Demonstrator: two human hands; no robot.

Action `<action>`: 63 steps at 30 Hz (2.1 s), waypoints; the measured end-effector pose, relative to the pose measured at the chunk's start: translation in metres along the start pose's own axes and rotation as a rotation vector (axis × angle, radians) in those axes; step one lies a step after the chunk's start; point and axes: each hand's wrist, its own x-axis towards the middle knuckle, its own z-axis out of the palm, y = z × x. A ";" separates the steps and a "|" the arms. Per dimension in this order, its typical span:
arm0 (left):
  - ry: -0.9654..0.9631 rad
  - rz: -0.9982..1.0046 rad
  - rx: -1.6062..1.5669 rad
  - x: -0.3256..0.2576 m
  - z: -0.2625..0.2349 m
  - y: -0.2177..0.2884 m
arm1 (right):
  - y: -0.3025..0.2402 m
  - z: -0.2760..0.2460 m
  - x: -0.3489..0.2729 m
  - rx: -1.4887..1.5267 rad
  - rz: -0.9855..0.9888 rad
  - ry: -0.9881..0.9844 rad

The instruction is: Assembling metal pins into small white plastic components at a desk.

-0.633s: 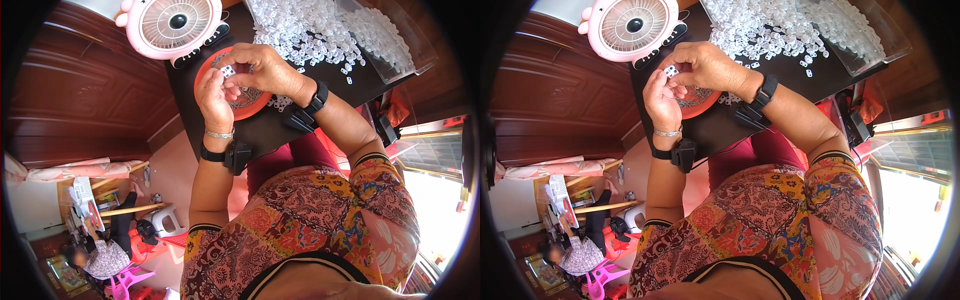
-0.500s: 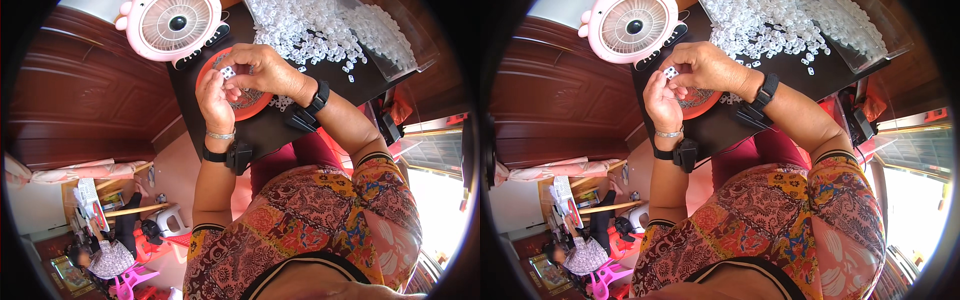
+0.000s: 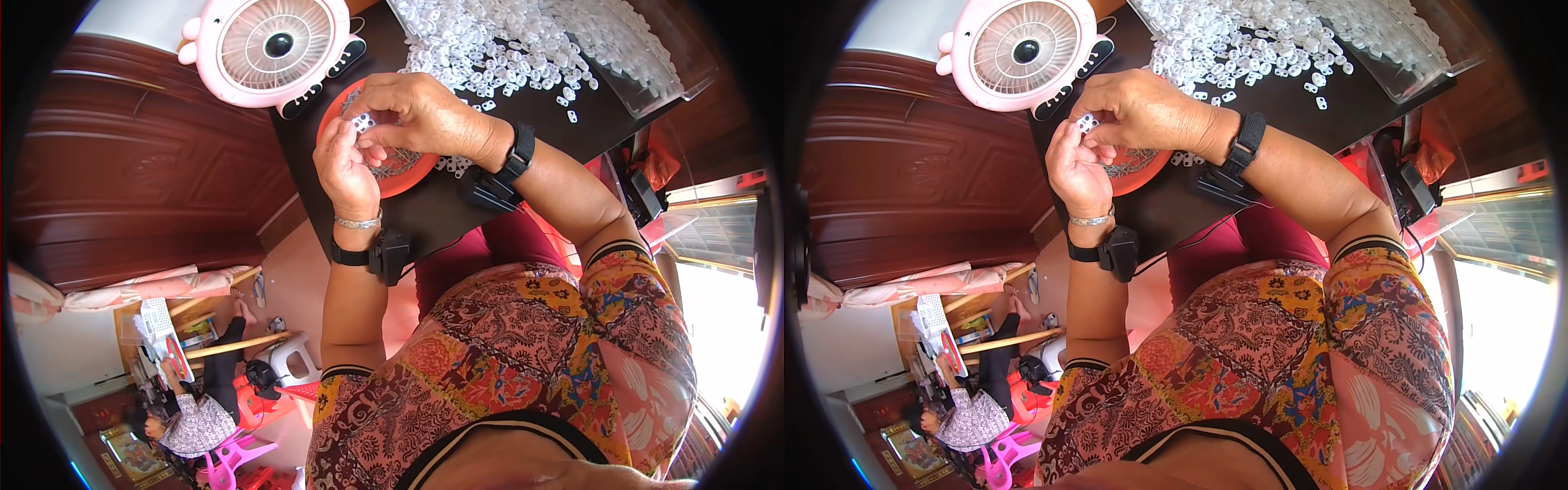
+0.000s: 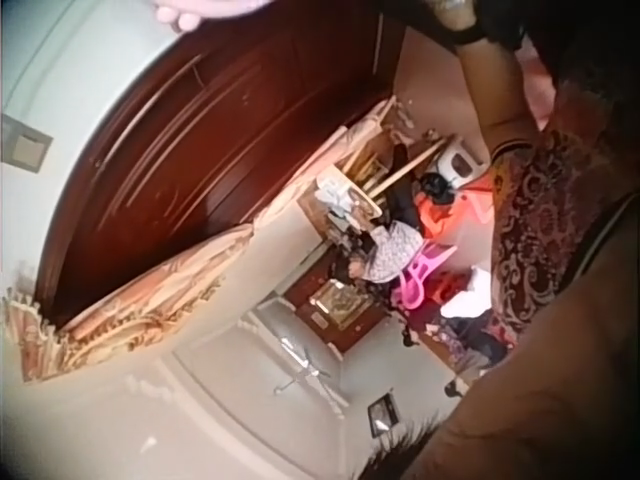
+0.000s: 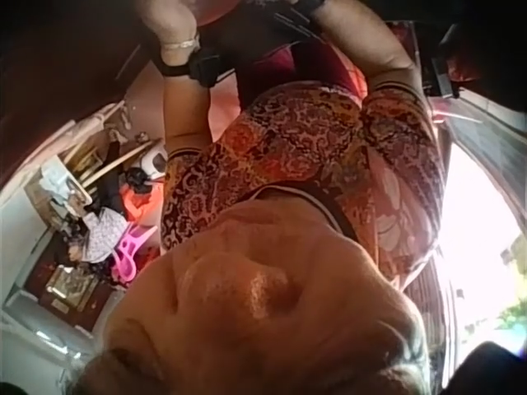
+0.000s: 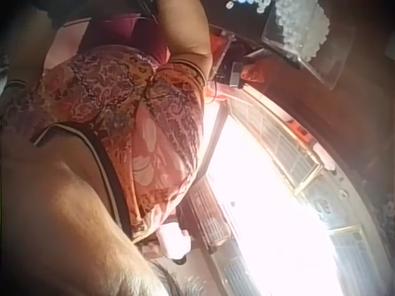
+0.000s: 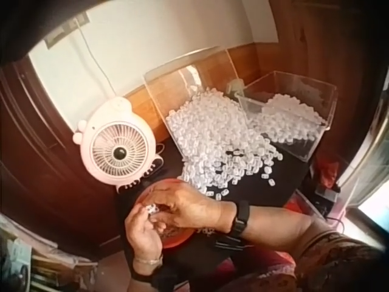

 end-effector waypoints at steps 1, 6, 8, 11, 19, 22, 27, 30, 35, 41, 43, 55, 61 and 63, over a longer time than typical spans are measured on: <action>0.001 0.000 0.001 0.000 0.001 0.000 | -0.001 -0.001 0.000 0.002 0.000 0.000; 0.046 -0.044 0.048 0.001 -0.001 -0.003 | 0.003 0.001 -0.001 -0.035 0.015 0.020; 0.040 -0.063 0.070 0.002 -0.003 -0.005 | 0.001 0.000 0.000 -0.033 0.059 -0.003; 0.045 -0.087 0.067 0.001 0.000 -0.004 | 0.000 -0.001 0.000 -0.039 0.094 -0.027; 0.078 -0.072 0.045 0.001 -0.003 -0.004 | 0.001 0.000 0.000 0.028 0.148 -0.066; 0.078 -0.043 0.028 0.001 -0.001 -0.002 | 0.001 0.001 0.000 0.204 0.275 -0.090; 0.089 -0.004 0.077 0.000 0.001 -0.003 | 0.006 -0.001 0.001 0.490 0.383 -0.130; 0.067 0.002 0.091 0.000 0.000 -0.003 | 0.006 -0.002 0.002 0.483 0.372 -0.157; 0.073 0.017 0.115 -0.001 0.003 -0.003 | 0.007 -0.006 0.003 0.500 0.381 -0.199; 0.101 0.046 0.133 -0.002 0.003 -0.005 | 0.006 -0.003 0.002 0.494 0.388 -0.205; 0.108 0.042 0.131 -0.002 0.002 -0.005 | 0.006 -0.002 0.001 0.499 0.395 -0.200; 0.045 -0.022 0.159 -0.001 0.000 -0.004 | 0.003 -0.011 0.005 0.549 0.436 -0.228; 0.069 -0.039 0.140 -0.002 0.001 -0.004 | 0.005 -0.008 0.005 0.574 0.441 -0.212; 0.048 -0.006 0.104 -0.001 -0.001 -0.007 | 0.004 -0.006 0.003 0.468 0.373 -0.151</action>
